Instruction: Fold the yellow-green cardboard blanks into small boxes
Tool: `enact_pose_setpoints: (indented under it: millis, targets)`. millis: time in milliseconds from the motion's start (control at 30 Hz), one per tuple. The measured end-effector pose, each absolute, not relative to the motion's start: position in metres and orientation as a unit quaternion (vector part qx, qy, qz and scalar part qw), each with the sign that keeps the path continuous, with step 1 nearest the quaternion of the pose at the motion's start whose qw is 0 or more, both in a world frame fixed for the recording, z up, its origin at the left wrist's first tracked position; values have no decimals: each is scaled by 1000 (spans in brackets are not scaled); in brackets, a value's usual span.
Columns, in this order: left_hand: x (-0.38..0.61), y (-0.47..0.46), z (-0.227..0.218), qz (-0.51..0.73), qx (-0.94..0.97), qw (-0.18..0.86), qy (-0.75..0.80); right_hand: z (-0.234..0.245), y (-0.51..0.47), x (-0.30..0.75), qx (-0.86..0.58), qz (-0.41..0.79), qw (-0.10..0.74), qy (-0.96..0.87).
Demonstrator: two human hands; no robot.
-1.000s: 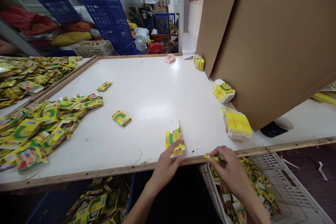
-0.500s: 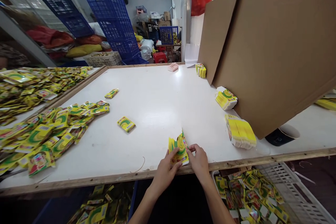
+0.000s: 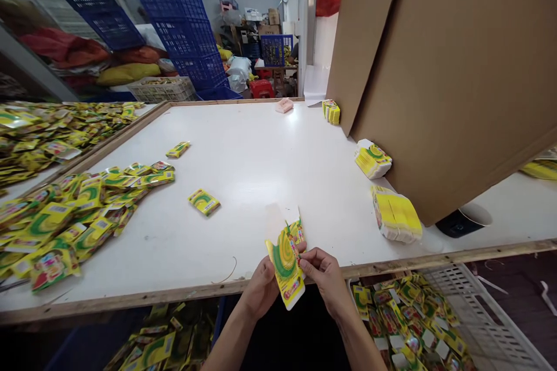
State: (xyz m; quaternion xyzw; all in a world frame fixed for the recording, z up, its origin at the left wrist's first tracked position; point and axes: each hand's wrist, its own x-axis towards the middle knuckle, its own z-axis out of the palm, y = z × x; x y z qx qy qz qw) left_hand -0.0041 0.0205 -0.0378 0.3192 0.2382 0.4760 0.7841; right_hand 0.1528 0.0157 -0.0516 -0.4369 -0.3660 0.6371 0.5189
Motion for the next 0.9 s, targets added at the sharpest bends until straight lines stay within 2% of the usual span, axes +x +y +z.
enact_pose_setpoints:
  millis: [333, 467, 633, 733, 900]
  targets:
    - [7, 19, -41, 497, 333, 723, 345, -44, 6, 151, -441, 631, 502, -394]
    - [11, 19, -40, 507, 354, 679, 396, -50, 3, 145, -493, 563, 523, -408]
    - [11, 11, -31, 537, 378, 624, 423, -51, 1, 144, -550, 467, 508, -471]
    - [6, 8, -23, 508, 412, 641, 402, -47, 0, 148, -532, 461, 497, -508]
    - [-4, 8, -11, 452, 440, 691, 353, -41, 0, 160, -457, 524, 490, -526]
